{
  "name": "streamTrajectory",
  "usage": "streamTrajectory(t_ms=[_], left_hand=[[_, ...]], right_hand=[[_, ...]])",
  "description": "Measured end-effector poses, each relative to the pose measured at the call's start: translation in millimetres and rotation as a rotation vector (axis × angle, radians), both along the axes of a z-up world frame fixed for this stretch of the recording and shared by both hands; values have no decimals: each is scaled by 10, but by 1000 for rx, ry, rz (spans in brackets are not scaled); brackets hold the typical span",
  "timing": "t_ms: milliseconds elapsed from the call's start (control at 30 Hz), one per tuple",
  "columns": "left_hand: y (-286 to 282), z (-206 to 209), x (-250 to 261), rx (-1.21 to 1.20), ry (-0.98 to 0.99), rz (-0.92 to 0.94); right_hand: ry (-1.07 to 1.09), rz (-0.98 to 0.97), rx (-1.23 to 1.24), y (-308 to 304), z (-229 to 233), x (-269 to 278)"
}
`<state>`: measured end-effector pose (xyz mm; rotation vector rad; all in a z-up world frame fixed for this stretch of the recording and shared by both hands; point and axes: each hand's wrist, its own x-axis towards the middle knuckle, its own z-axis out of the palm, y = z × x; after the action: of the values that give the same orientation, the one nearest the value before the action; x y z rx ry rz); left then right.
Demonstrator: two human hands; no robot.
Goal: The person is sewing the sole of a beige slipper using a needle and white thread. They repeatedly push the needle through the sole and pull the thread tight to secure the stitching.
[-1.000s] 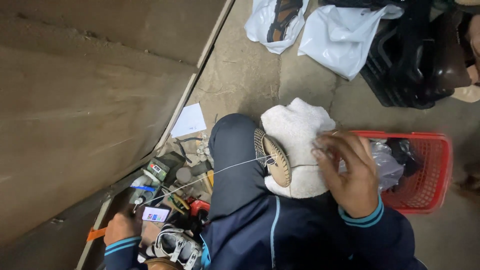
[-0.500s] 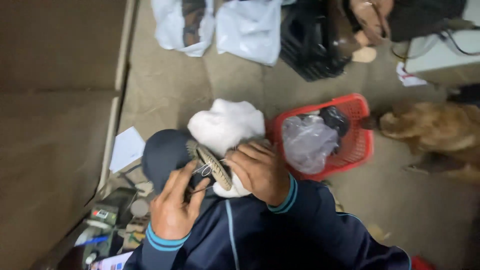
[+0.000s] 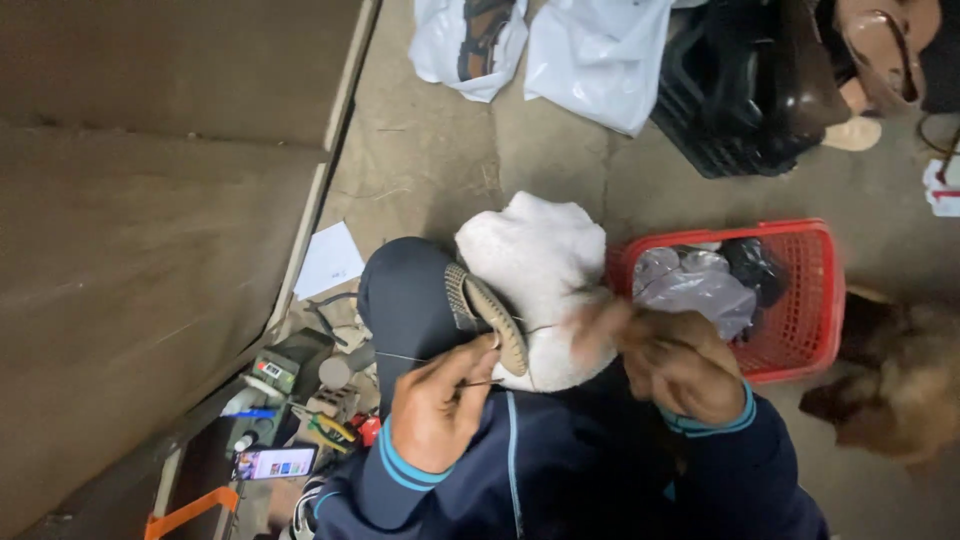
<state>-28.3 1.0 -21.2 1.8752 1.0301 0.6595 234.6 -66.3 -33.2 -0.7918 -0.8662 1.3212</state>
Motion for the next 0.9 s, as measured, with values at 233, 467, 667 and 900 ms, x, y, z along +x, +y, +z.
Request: streamTrajectory(t_ms=[233,467,667,900], left_hand=[[-62,42,170,109,-35,40],[-92,-12,238,188,66,3],[-54,31,295,220,68,0],[-26,28,305,249,48,-25]], right_hand=[[-328,194,-228,465,427,-178],[-656,-44,-386,465,319,-165],[-687,16,-293,517,367,-201],[-833,304,-211,497,267,-143]])
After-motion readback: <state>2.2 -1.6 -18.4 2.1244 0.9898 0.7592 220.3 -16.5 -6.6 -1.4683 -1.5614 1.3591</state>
